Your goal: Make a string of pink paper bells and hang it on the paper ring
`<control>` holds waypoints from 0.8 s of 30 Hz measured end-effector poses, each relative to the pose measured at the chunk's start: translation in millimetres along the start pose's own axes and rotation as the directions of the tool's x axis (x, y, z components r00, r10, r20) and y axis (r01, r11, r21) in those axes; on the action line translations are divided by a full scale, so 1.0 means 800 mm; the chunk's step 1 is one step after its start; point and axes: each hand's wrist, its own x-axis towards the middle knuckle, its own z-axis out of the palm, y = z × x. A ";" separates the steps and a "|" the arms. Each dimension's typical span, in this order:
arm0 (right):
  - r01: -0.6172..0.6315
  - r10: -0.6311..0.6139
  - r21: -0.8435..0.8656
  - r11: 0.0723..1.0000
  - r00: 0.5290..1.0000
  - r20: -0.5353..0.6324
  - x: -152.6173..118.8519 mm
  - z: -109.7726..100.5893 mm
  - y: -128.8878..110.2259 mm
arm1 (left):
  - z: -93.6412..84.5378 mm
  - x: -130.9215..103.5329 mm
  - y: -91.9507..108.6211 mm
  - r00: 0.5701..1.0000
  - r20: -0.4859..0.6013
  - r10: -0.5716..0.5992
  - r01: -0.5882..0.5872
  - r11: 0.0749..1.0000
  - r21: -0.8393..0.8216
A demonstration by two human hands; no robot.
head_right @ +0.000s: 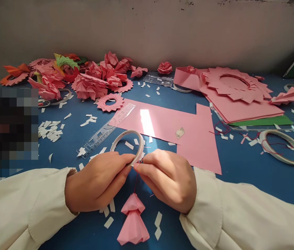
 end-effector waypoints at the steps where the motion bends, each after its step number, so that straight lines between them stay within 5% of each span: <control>1: 0.006 -0.006 0.011 1.000 1.000 0.000 -0.001 0.000 0.000 | -0.001 0.000 0.001 1.000 0.001 0.000 0.000 1.000 -0.006; 14: 0.170 -0.166 0.036 0.985 0.982 -0.092 0.004 -0.005 -0.004 | -0.012 -0.002 0.024 0.992 -0.012 -0.127 0.114 0.921 -0.372; 24: 0.202 -0.197 0.067 0.977 0.977 -0.080 0.006 -0.006 -0.002 | -0.010 -0.003 0.025 0.990 -0.053 -0.131 0.100 0.914 -0.393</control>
